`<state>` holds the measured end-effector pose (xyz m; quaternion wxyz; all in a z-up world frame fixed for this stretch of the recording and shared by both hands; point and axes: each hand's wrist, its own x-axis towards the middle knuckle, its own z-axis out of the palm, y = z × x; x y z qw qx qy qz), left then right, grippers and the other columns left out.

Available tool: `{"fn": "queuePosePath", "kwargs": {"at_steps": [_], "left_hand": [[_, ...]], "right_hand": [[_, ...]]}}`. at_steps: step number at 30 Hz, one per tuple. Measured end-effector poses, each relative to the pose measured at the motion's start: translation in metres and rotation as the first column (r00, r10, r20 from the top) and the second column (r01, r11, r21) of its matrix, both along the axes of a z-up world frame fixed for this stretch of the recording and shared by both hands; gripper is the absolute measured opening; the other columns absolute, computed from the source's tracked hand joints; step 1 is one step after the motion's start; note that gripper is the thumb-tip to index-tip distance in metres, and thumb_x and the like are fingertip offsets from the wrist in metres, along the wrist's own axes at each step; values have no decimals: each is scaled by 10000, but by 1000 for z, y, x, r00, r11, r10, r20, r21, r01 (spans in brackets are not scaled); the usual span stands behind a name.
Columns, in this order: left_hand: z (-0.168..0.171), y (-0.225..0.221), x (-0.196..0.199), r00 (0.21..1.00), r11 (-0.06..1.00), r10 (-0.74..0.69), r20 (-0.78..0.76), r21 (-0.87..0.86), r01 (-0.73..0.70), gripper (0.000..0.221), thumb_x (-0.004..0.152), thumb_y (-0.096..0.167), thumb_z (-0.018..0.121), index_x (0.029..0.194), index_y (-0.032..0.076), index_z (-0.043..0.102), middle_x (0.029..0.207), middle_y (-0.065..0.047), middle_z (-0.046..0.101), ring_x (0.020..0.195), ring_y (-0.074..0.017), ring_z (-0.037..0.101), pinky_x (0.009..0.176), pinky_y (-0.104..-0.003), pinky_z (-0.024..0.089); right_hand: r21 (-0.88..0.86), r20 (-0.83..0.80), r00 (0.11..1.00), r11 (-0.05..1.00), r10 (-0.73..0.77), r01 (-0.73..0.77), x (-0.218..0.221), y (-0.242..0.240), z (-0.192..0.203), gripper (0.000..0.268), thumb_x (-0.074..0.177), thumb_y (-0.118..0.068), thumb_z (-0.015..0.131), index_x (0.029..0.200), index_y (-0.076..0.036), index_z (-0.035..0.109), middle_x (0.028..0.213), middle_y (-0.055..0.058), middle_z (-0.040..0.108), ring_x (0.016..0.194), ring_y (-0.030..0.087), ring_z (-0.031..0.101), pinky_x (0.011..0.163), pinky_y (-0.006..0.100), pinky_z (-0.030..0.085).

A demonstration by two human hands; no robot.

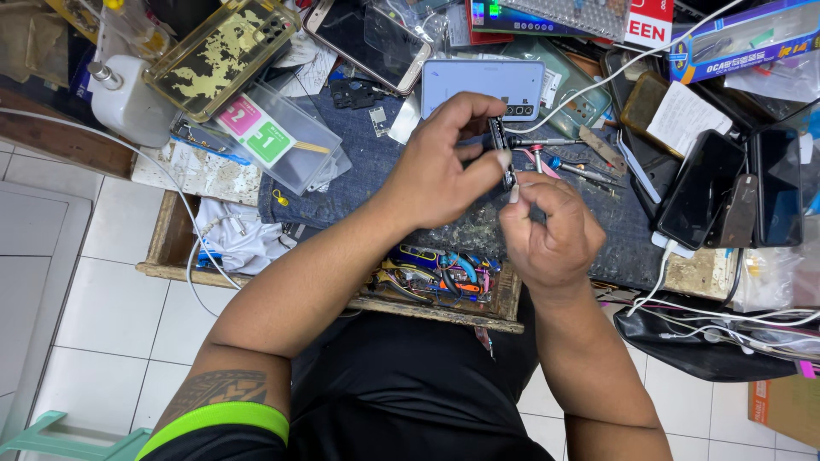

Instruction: The person disassembles a mobile phone, using a small screwdriver and a prying tool to remove internal components and cables.

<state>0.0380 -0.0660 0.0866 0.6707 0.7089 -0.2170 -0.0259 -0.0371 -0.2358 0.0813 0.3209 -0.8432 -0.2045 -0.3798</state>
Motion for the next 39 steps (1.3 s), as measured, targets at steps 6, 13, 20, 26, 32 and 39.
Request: {"fn": "queuePosePath", "kwargs": {"at_steps": [6,13,20,26,32,39], "left_hand": [[-8,16,-8,950,995,-90,298,67,73,704,835,187,835,1452,89,512,1552,-121,429,1437,-297,534,1127,-398,571],[-21,13,0,793,986,-97,601,165,-4,446,868,242,871,1210,144,602,1595,-102,384,1482,-333,494,1169,-434,565],[-23,10,4,761,987,-59,646,149,-51,366,867,233,870,1124,114,639,1534,-120,488,1420,-337,571,1081,-418,602],[-26,12,13,750,999,-19,661,40,-10,389,856,143,887,1145,77,636,1526,-164,500,1395,-347,583,1099,-388,558],[-41,16,20,766,998,-58,640,11,66,420,860,124,902,1159,53,616,1531,-214,477,1370,-369,574,1145,-436,512],[-47,16,21,782,992,-69,619,-40,119,441,863,135,909,1175,66,605,1562,-203,457,1366,-357,563,1163,-474,499]], "right_hand": [[61,-26,998,997,54,-52,3,-8,-4,249,937,72,761,1056,-6,556,1010,205,751,919,283,775,897,372,624],[50,-32,995,994,98,-96,5,-5,0,262,934,76,763,1041,-12,541,1004,196,749,870,245,755,836,371,616],[46,-13,996,995,92,-91,9,-2,2,253,912,79,777,991,3,549,998,208,746,849,261,763,749,329,617],[138,-104,988,985,116,-101,15,-7,5,210,987,103,762,1110,19,614,1116,175,756,964,265,785,870,331,634],[88,-79,967,968,243,-236,22,-16,1,234,907,106,779,1066,15,632,1086,187,745,978,296,767,855,357,626],[-19,-38,946,947,321,-322,30,-21,10,284,844,75,840,1035,24,638,1050,195,745,927,300,759,770,355,609]]}}
